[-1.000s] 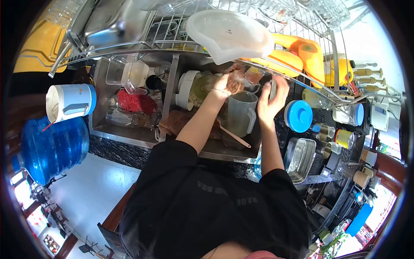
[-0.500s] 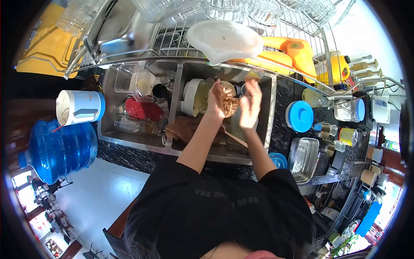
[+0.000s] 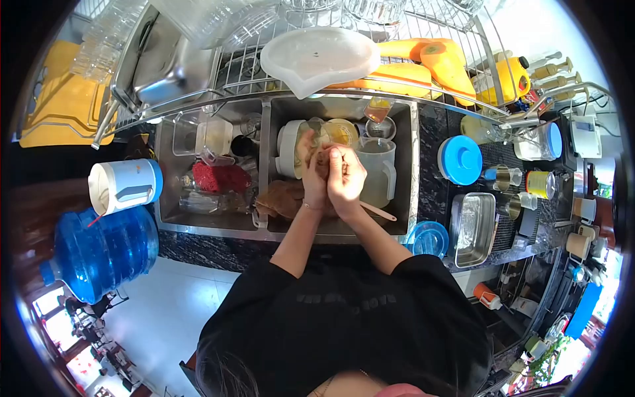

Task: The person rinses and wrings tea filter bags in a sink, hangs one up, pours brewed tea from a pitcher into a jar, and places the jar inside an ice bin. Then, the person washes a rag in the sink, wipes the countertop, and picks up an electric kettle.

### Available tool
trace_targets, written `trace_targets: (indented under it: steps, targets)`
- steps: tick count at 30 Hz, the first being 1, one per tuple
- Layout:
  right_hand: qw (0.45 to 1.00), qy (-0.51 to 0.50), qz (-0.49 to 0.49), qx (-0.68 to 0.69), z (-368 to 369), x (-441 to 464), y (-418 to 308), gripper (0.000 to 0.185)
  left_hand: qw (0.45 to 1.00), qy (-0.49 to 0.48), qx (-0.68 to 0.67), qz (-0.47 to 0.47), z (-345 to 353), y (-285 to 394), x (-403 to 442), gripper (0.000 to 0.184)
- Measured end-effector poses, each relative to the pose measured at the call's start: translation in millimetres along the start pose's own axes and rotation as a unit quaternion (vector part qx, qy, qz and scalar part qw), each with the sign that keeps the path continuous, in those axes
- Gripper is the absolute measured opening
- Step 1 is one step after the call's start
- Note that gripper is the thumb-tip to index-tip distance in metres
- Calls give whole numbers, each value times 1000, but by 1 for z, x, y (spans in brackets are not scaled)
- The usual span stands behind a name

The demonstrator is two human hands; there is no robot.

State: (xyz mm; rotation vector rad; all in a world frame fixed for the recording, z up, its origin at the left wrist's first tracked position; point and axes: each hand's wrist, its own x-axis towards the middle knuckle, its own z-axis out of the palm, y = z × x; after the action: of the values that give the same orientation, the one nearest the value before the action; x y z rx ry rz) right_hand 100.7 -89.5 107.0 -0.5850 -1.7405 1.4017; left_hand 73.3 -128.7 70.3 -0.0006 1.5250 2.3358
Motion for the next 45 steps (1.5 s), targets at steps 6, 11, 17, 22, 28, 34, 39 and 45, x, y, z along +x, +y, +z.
trace_targets:
  steps: [6, 11, 17, 22, 28, 34, 39, 45]
  targets:
    - [998, -27, 41, 29, 10, 11, 5, 22, 965, -98, -216, -114, -7, 13, 2, 41]
    - [987, -84, 115, 78, 10, 13, 10, 31, 895, -66, -363, -251, -46, -32, 16, 47]
    - [986, -109, -64, -109, 4, 14, 30, 15, 946, -115, -240, -185, -8, 17, -1, 41]
    - [914, 49, -246, -318, 9, 36, 10, 45, 938, -206, -274, -53, 51, 33, -5, 39]
    - [997, -44, 0, 63, -19, 31, -6, 54, 975, -202, -81, -43, 11, 24, 18, 31]
    - [963, -242, 119, 15, -35, 3, 34, 36, 979, -103, -125, -126, 29, 39, 22, 20]
    - [900, -401, 155, 70, -56, -23, 73, 25, 970, -133, -150, -139, 11, 49, 37, 22]
    - [753, -70, 293, 585, -44, -13, 51, 31, 904, -249, -271, -216, -18, -2, 56, 31]
